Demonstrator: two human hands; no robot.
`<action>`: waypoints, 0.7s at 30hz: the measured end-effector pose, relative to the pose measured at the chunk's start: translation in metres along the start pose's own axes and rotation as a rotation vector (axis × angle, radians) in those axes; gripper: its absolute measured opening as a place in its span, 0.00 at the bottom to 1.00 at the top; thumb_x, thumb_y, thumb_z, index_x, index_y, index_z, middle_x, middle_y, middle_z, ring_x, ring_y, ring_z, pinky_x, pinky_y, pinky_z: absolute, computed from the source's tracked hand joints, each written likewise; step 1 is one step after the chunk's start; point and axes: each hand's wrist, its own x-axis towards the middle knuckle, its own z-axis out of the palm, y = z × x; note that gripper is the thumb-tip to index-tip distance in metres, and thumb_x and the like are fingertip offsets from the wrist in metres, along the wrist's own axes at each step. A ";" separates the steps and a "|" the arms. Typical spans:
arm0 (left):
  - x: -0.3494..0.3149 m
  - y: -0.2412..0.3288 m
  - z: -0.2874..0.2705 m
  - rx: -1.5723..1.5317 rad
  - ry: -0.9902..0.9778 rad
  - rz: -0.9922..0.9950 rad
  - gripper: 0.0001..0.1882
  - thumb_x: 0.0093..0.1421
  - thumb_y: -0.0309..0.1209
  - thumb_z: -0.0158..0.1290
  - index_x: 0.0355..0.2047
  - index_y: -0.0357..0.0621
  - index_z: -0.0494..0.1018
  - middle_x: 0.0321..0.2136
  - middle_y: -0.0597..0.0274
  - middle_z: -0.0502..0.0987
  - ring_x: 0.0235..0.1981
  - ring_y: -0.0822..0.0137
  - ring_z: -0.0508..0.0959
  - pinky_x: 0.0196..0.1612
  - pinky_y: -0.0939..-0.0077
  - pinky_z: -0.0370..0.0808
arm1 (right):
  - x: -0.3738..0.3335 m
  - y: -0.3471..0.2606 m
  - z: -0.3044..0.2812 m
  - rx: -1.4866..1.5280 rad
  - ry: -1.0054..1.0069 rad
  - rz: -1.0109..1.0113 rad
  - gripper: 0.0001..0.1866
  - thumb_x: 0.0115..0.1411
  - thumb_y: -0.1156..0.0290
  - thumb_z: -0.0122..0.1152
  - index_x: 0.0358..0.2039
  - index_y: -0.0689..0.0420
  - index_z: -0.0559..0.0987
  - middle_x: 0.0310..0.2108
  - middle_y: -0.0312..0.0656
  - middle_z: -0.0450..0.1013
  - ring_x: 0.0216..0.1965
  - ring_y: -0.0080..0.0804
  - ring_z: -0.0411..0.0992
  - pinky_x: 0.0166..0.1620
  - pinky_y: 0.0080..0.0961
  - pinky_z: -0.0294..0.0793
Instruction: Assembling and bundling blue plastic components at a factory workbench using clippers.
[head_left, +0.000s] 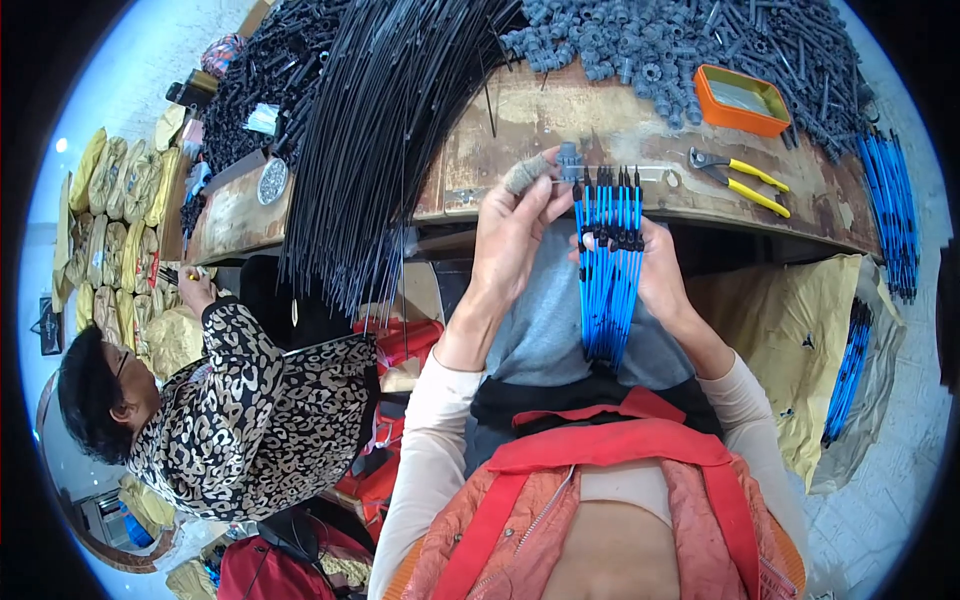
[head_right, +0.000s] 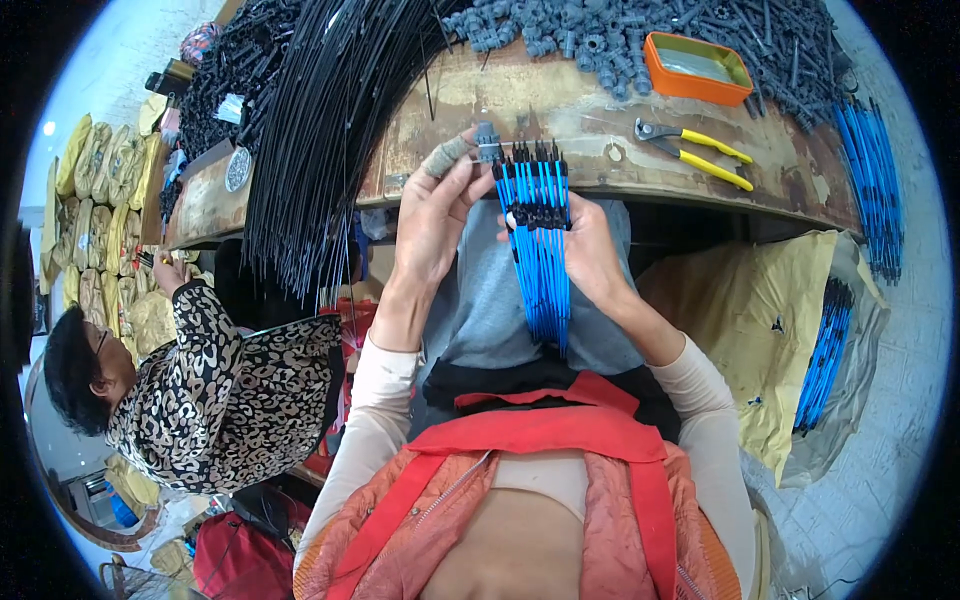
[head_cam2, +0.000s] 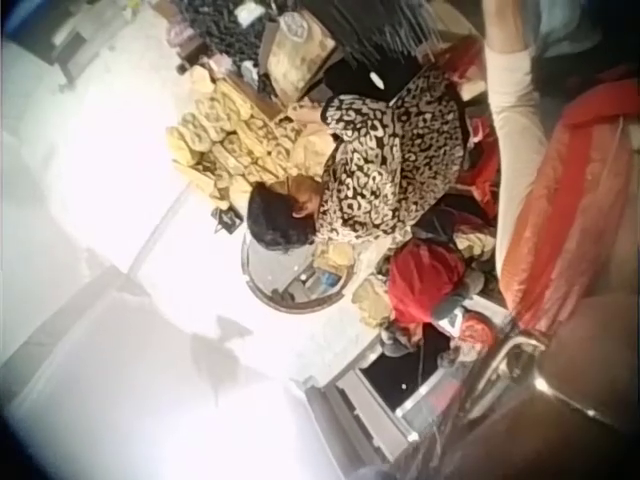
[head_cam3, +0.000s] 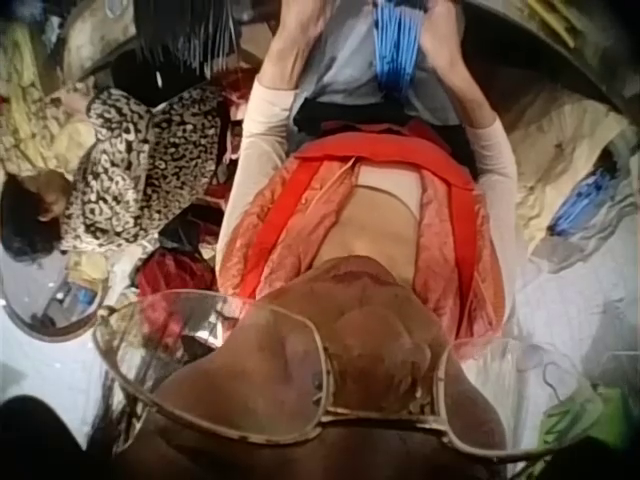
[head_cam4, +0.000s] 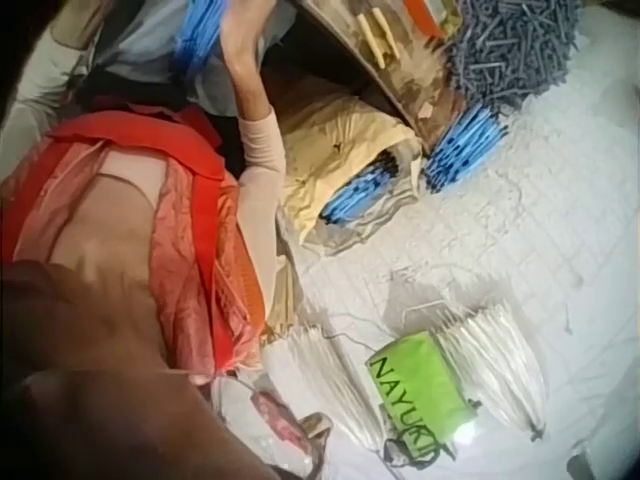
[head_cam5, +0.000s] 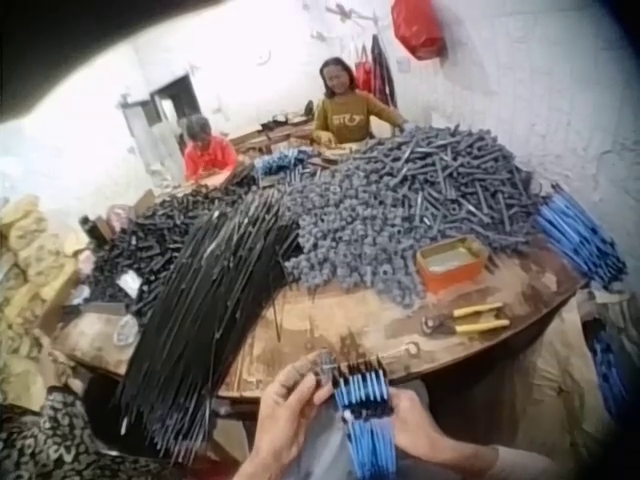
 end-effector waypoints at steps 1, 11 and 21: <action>-0.004 0.002 0.002 0.055 -0.005 0.017 0.19 0.65 0.20 0.46 0.57 0.30 0.65 0.48 0.51 0.75 0.47 0.65 0.77 0.52 0.72 0.77 | 0.001 0.000 0.001 0.025 0.011 0.032 0.16 0.57 0.69 0.67 0.44 0.62 0.78 0.36 0.45 0.79 0.37 0.34 0.80 0.38 0.27 0.80; -0.009 0.008 0.007 0.221 0.008 0.140 0.10 0.60 0.21 0.55 0.42 0.40 0.70 0.40 0.56 0.78 0.39 0.67 0.80 0.44 0.68 0.79 | -0.003 0.002 0.000 0.023 -0.010 0.059 0.17 0.54 0.71 0.69 0.43 0.62 0.78 0.36 0.44 0.79 0.36 0.31 0.79 0.40 0.27 0.80; -0.004 0.009 0.009 0.138 -0.014 0.112 0.10 0.59 0.21 0.58 0.40 0.40 0.72 0.39 0.59 0.77 0.39 0.70 0.80 0.41 0.75 0.80 | -0.004 -0.002 0.000 0.000 0.000 0.030 0.15 0.55 0.68 0.69 0.41 0.61 0.79 0.34 0.41 0.79 0.35 0.30 0.79 0.38 0.25 0.79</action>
